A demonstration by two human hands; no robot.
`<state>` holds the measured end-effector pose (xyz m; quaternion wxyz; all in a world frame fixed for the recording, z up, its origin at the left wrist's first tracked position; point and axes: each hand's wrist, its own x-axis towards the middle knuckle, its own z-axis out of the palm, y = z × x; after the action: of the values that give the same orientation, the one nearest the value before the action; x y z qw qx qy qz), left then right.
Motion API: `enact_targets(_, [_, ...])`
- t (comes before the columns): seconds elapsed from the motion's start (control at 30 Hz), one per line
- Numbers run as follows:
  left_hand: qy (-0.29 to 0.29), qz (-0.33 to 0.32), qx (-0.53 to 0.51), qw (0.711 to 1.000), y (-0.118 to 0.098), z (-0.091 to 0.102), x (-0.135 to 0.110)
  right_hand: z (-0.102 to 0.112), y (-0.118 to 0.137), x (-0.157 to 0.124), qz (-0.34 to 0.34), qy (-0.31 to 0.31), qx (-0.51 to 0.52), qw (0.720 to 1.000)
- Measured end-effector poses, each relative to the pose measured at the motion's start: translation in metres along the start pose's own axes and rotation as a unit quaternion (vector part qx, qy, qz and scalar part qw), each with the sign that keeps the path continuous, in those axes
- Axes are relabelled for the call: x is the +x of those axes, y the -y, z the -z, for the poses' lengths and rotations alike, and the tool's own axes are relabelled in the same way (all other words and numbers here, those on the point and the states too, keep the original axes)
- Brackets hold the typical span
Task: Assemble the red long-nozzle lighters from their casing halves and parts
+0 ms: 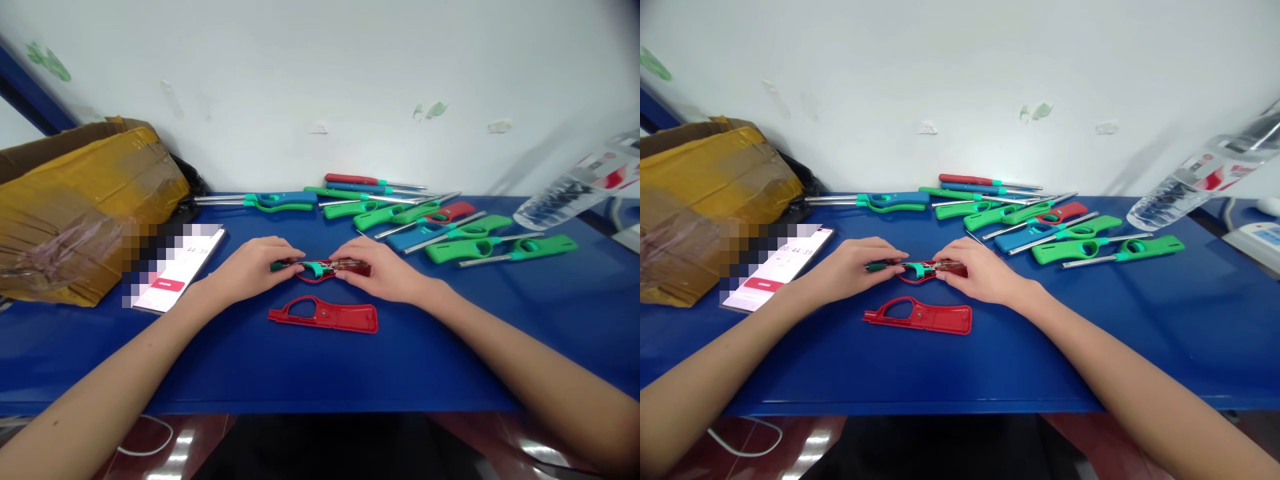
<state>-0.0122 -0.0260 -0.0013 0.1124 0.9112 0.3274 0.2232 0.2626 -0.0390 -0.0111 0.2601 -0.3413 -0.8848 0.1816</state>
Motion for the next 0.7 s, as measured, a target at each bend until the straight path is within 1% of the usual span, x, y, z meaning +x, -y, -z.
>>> enact_targets(0.23, [0.01,-0.009,-0.024,1.0,-0.003,-0.009,0.009,0.004,-0.002,0.0,0.019,0.034,-0.012,0.999])
enact_targets(0.4, [0.021,-0.01,-0.061,0.998,-0.004,-0.012,0.013,-0.001,-0.004,-0.001,-0.013,0.009,-0.009,1.0])
enact_targets(0.7, [0.005,-0.005,-0.056,0.998,-0.004,-0.015,0.012,-0.004,0.0,-0.001,-0.062,-0.016,-0.002,0.998])
